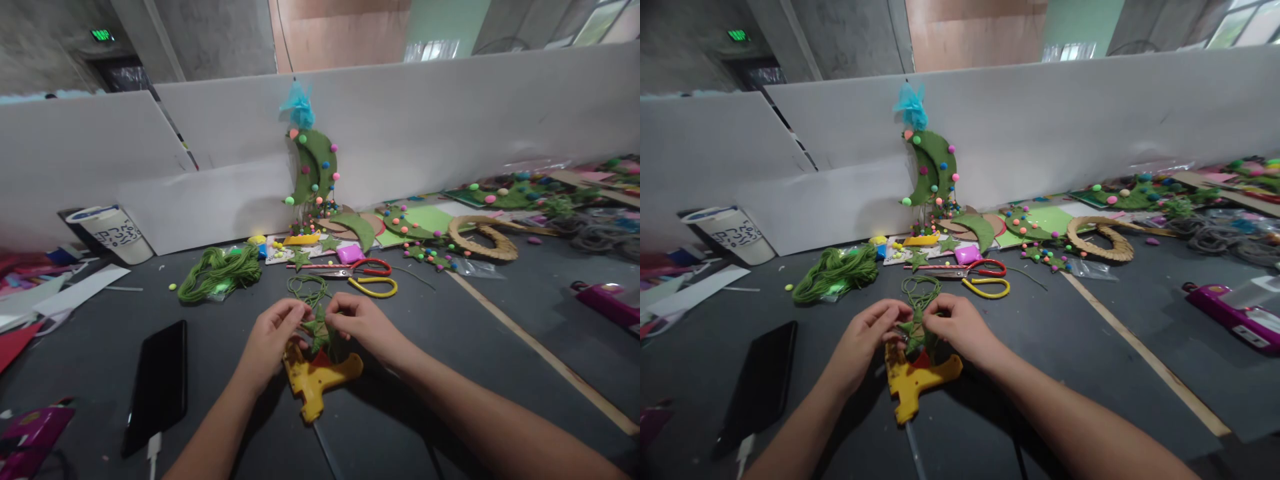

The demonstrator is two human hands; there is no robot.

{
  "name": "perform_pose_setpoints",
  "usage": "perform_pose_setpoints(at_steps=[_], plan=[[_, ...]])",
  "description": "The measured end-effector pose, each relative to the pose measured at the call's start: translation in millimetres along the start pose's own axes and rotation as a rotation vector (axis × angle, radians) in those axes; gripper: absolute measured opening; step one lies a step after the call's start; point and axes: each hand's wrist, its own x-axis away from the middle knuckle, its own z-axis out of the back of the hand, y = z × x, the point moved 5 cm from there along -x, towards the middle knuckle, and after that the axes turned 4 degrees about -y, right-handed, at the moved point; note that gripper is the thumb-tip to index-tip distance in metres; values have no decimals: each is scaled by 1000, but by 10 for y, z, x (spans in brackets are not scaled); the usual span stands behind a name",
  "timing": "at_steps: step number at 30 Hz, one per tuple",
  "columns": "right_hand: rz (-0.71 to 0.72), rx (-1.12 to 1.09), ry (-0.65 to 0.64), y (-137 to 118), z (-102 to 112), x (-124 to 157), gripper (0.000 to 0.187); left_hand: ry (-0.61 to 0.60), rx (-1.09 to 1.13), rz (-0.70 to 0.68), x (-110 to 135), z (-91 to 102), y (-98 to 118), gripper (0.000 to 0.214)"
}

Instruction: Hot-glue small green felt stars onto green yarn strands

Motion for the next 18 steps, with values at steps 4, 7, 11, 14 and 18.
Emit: perform_pose_setpoints(at_steps=[4,7,11,14,18], plan=[[46,103,-3,-20,-8,1,8,-101,-95,61,8,-70,-61,19],[97,177,2,-56,-10,0,10,-114,-116,106,19,-82,-97,18],[113,206,-23,-62,-22,-3,10,-135,-140,110,36,-86,-80,19],[133,223,-18,-66,-16,-1,11,-140,-145,102,42,-86,-60,20],[99,126,-32,-55,2,-2,13,-84,-134,78,27,-43,-60,21]])
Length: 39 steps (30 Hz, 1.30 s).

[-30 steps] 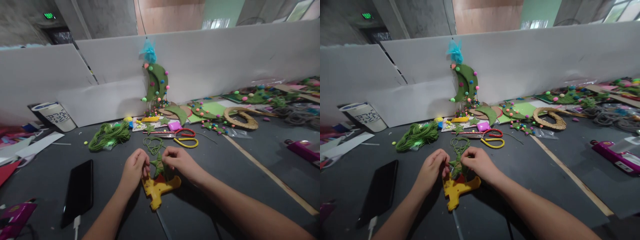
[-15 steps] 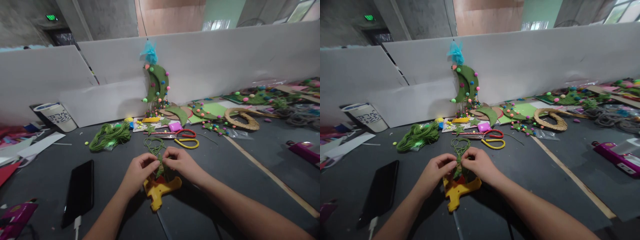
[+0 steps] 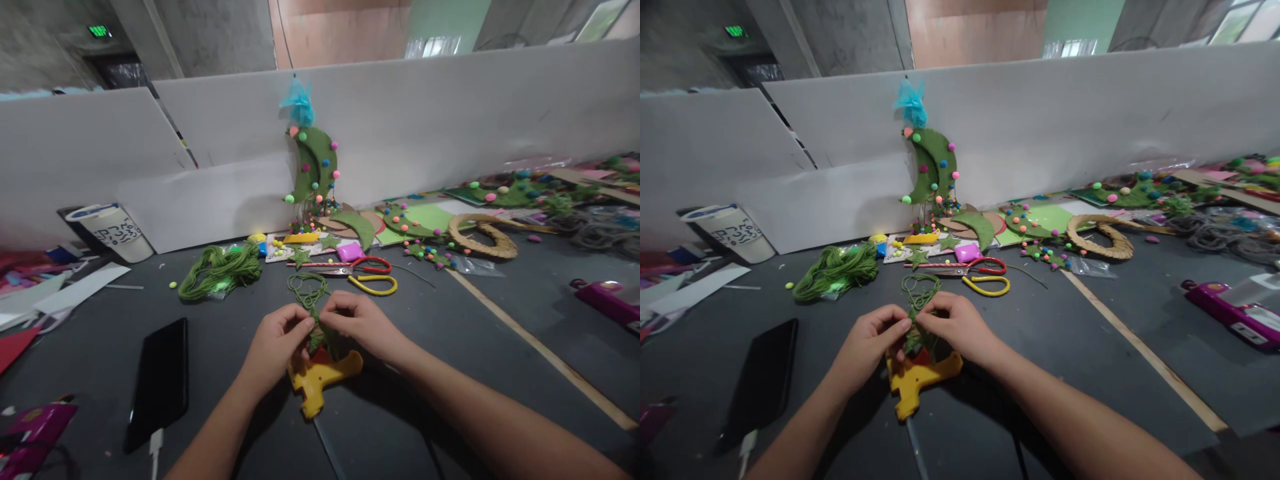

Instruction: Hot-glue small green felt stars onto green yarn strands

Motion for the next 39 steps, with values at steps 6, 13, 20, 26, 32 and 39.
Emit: perform_pose_setpoints(at_steps=[6,13,20,26,32,39], plan=[[-66,-239,55,28,69,-17,21,96,84,-16,-53,129,-51,23],[-66,-247,-29,107,-17,-31,49,109,182,-15,-74,198,-85,22],[-85,-345,-95,107,-79,-4,15,-56,357,99,-13,34,-57,19],[-135,-423,-47,57,-23,14,12,-173,433,115,3,4,-36,17],[-88,-460,52,71,62,-4,8,47,337,13,-46,136,-24,13],[-68,-466,99,86,111,-12,11,103,272,-8,-68,184,-75,17]])
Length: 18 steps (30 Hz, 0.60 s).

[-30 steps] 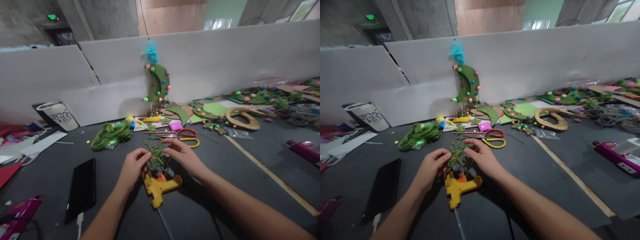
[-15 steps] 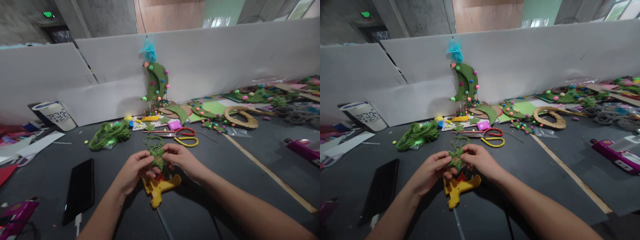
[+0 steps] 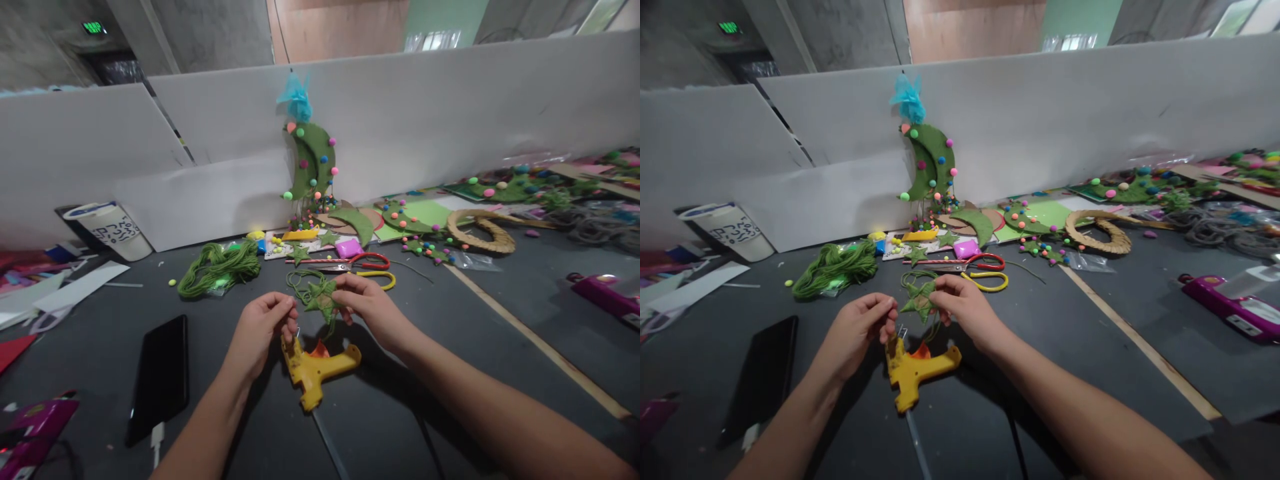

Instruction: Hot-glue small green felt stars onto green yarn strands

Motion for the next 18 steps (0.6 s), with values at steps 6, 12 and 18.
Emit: perform_pose_setpoints(at_steps=[6,12,18], plan=[[-17,36,-23,-25,-41,8,11,-15,-36,2,37,-27,26,20],[-43,82,-96,-24,-108,31,12,59,-89,-76,44,3,97,41],[-31,142,-161,13,-134,30,11,-133,-116,-36,80,-173,69,20]])
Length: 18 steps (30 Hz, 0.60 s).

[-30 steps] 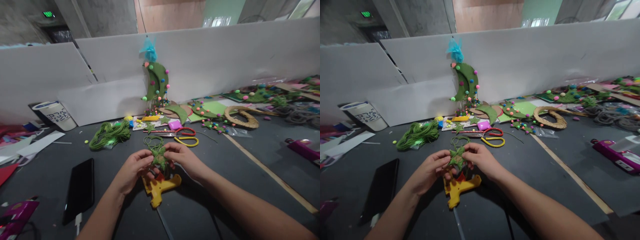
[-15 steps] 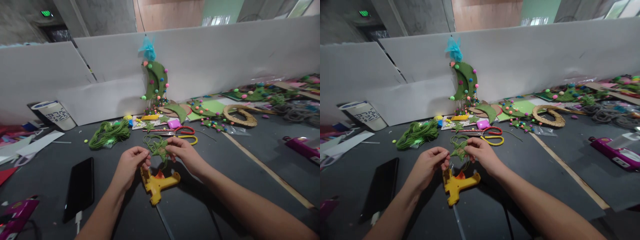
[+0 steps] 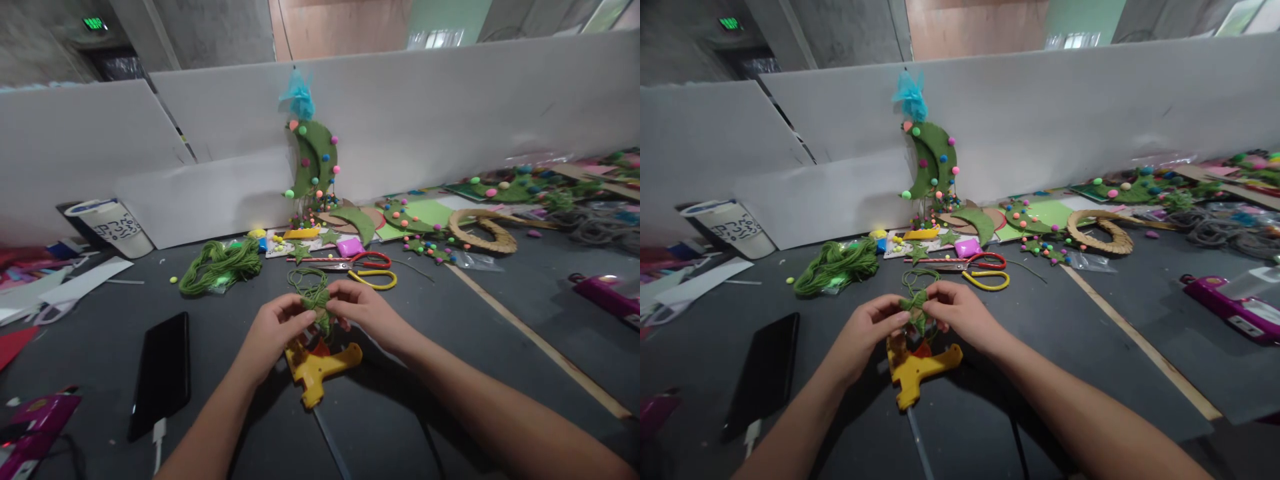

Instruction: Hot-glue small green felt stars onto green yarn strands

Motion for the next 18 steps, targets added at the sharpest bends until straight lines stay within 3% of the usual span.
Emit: perform_pose_setpoints(at_steps=[7,11,15,18], plan=[[87,271,49,-35,70,-13,28,16,-64,45,-15,50,-55,20],[208,280,77,-118,82,9,33,-41,-73,97,12,17,-34,14],[286,327,47,-159,66,25,36,-100,98,162,28,-43,-67,11],[296,481,191,-160,164,25,24,-28,279,139,-5,32,-92,13]])
